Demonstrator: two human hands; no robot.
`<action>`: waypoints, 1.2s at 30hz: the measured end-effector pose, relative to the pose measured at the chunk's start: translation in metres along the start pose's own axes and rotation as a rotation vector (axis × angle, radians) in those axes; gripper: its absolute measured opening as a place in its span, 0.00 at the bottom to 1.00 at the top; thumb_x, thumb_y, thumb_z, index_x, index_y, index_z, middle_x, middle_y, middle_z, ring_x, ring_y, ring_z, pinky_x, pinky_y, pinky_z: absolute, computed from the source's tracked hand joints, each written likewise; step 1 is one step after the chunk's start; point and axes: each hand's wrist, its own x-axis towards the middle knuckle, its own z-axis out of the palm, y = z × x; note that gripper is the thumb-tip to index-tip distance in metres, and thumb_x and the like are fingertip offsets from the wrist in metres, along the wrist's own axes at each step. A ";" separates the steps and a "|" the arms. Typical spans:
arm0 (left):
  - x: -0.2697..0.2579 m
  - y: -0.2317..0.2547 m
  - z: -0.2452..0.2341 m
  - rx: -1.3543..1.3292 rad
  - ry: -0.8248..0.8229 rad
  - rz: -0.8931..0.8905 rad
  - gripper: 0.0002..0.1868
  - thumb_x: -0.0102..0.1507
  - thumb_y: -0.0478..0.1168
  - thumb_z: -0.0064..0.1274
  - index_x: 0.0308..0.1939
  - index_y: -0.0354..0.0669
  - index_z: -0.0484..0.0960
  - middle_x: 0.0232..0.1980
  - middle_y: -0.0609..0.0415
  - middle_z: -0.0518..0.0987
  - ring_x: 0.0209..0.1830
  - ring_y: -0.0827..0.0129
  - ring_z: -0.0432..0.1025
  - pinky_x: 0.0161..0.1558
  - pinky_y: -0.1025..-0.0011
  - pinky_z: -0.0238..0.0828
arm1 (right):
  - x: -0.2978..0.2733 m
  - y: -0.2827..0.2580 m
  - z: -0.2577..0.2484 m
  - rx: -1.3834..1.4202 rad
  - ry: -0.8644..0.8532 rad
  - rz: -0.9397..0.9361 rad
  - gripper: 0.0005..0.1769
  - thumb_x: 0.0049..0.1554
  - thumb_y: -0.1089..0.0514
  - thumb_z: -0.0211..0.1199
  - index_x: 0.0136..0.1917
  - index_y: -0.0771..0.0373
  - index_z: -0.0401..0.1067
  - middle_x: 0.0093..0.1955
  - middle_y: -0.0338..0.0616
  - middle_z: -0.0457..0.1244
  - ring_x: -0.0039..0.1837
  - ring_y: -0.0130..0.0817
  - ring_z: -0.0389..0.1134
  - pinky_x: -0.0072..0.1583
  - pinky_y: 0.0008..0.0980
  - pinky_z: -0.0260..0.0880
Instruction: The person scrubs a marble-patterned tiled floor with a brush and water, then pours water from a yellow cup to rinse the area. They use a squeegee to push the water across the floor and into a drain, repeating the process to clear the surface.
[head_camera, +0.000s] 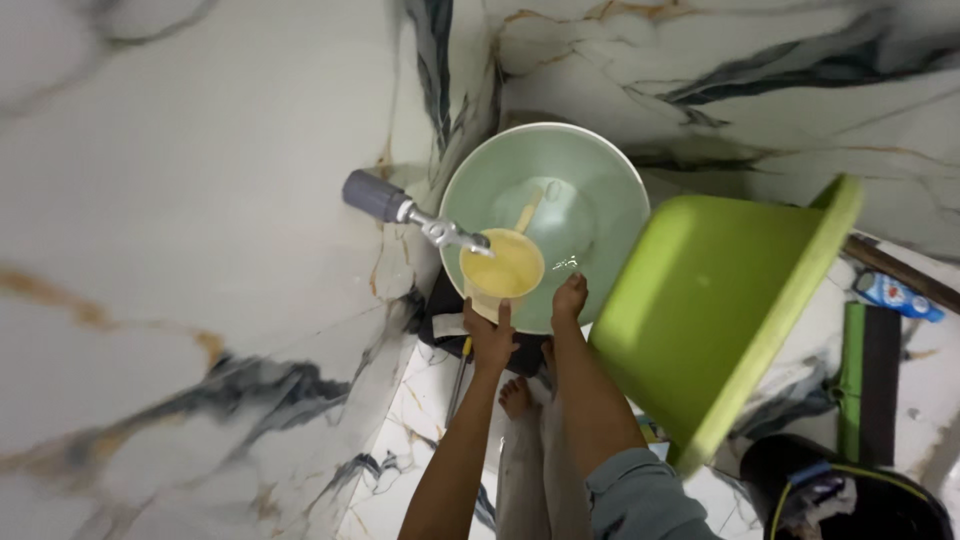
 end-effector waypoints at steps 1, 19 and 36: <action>0.008 0.010 0.011 -0.044 0.007 -0.182 0.46 0.64 0.48 0.59 0.76 0.44 0.46 0.56 0.49 0.62 0.36 0.57 0.76 0.31 0.61 0.78 | 0.007 0.008 0.001 -0.082 -0.015 0.138 0.18 0.69 0.51 0.50 0.60 0.64 0.73 0.51 0.44 0.64 0.54 0.42 0.65 0.60 0.44 0.66; 0.153 -0.082 0.011 -0.040 0.040 0.026 0.45 0.66 0.38 0.53 0.78 0.39 0.41 0.68 0.36 0.62 0.55 0.52 0.69 0.50 0.60 0.70 | 0.065 -0.154 0.046 -1.111 -1.015 -0.620 0.28 0.56 0.57 0.64 0.70 0.47 0.70 0.68 0.41 0.65 0.73 0.47 0.62 0.72 0.47 0.64; 0.036 -0.095 -0.047 -0.209 0.107 0.184 0.36 0.71 0.38 0.48 0.78 0.38 0.46 0.77 0.43 0.55 0.56 0.67 0.71 0.48 0.72 0.74 | 0.027 -0.048 0.060 -0.976 -0.616 -0.127 0.15 0.58 0.50 0.56 0.51 0.64 0.68 0.45 0.45 0.59 0.44 0.38 0.57 0.44 0.43 0.57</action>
